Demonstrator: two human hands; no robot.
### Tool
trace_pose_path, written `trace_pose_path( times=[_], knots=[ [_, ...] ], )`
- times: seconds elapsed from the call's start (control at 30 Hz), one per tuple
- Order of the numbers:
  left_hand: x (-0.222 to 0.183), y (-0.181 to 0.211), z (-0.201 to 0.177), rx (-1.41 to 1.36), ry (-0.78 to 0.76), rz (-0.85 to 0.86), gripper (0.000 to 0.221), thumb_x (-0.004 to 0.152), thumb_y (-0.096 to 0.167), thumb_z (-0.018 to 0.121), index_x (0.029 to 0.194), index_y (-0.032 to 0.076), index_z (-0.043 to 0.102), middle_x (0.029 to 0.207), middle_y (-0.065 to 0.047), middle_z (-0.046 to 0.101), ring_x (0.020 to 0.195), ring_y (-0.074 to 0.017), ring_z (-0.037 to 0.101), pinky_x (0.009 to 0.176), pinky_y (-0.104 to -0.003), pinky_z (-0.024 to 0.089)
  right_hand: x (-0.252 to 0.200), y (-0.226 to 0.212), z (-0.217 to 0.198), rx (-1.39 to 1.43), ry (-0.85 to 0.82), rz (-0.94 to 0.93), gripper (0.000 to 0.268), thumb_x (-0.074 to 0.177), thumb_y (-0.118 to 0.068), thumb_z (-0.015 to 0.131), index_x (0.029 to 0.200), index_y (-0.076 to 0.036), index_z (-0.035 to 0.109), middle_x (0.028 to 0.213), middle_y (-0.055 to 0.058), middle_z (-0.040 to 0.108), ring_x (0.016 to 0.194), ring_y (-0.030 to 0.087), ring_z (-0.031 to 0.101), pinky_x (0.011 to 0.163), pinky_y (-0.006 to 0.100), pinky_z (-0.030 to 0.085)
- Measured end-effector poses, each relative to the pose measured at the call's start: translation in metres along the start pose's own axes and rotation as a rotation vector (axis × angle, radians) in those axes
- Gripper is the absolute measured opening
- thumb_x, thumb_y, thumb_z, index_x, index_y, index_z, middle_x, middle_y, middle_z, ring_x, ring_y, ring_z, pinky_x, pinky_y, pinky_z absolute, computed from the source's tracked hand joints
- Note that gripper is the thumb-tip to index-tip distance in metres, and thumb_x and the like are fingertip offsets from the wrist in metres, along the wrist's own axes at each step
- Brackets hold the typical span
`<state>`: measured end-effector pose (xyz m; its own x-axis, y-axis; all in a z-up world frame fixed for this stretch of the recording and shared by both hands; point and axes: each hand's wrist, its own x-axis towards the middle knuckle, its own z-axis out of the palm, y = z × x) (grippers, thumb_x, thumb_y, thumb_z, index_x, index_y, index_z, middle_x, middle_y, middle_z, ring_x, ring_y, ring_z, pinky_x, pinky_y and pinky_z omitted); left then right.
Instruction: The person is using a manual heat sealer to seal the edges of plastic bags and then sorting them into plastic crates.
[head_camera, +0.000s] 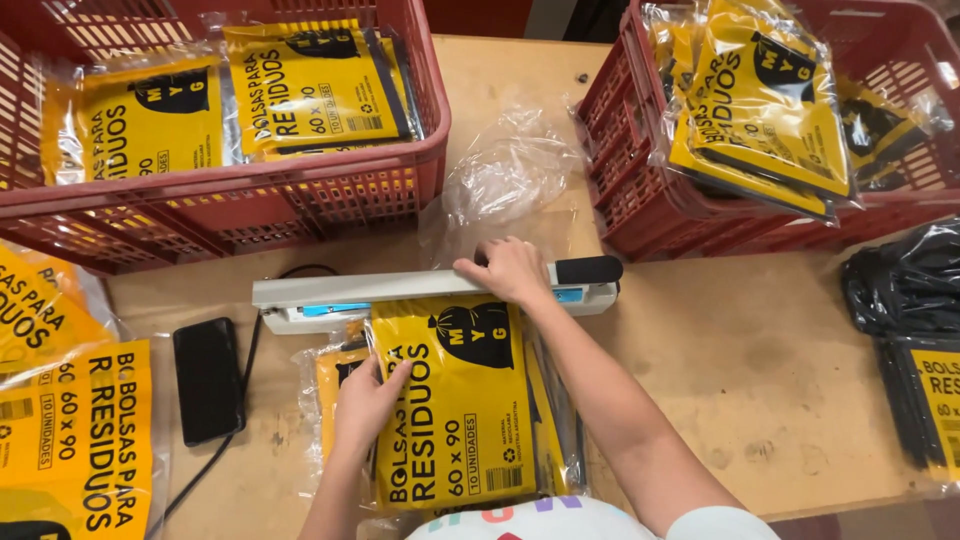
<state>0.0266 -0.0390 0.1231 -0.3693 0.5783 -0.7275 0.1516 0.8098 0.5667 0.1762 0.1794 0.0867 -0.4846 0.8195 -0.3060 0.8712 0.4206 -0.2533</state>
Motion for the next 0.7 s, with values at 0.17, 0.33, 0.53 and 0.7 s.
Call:
trace_pose_path(
  times=[0.17,0.33,0.53,0.7],
  knots=[
    [-0.005,0.003,0.0,0.077,-0.025,-0.013,0.034,0.095,0.041,0.056,0.116,0.016,0.065,0.108,-0.002,0.078,0.086,-0.0162,0.076,0.067,-0.028,0.062,0.003,0.003,0.005,0.014,0.038,-0.015,0.068,0.086,-0.075,0.031,0.08,-0.017,0.067,0.079,0.004,0.067,0.079,0.021,0.062,0.062,0.036,0.042],
    [-0.008,-0.008,0.012,0.179,0.004,0.036,0.04,0.096,0.043,0.056,0.124,0.016,0.06,0.103,-0.001,0.075,0.074,-0.0111,0.07,0.058,-0.022,0.058,-0.001,-0.002,-0.002,0.03,0.02,0.004,0.065,0.088,-0.072,0.034,0.074,-0.016,0.063,0.073,0.003,0.064,0.075,0.02,0.06,0.062,0.034,0.042],
    [-0.026,-0.006,0.011,-0.032,-0.002,-0.006,0.045,0.094,0.039,0.058,0.134,0.017,0.054,0.119,-0.006,0.075,0.086,-0.0182,0.075,0.068,-0.03,0.064,-0.004,-0.003,-0.003,0.038,0.019,0.01,0.064,0.088,-0.072,0.033,0.076,-0.017,0.063,0.064,0.0,0.056,0.065,0.018,0.055,0.055,0.029,0.038],
    [-0.033,-0.012,0.013,-0.16,0.034,0.017,0.043,0.095,0.031,0.061,0.133,0.013,0.056,0.116,-0.009,0.074,0.091,-0.0213,0.074,0.073,-0.033,0.064,-0.002,-0.002,-0.004,-0.005,0.018,-0.011,0.064,0.091,-0.072,0.032,0.078,-0.016,0.058,0.07,0.002,0.059,0.069,0.019,0.058,0.058,0.03,0.043]
  ],
)
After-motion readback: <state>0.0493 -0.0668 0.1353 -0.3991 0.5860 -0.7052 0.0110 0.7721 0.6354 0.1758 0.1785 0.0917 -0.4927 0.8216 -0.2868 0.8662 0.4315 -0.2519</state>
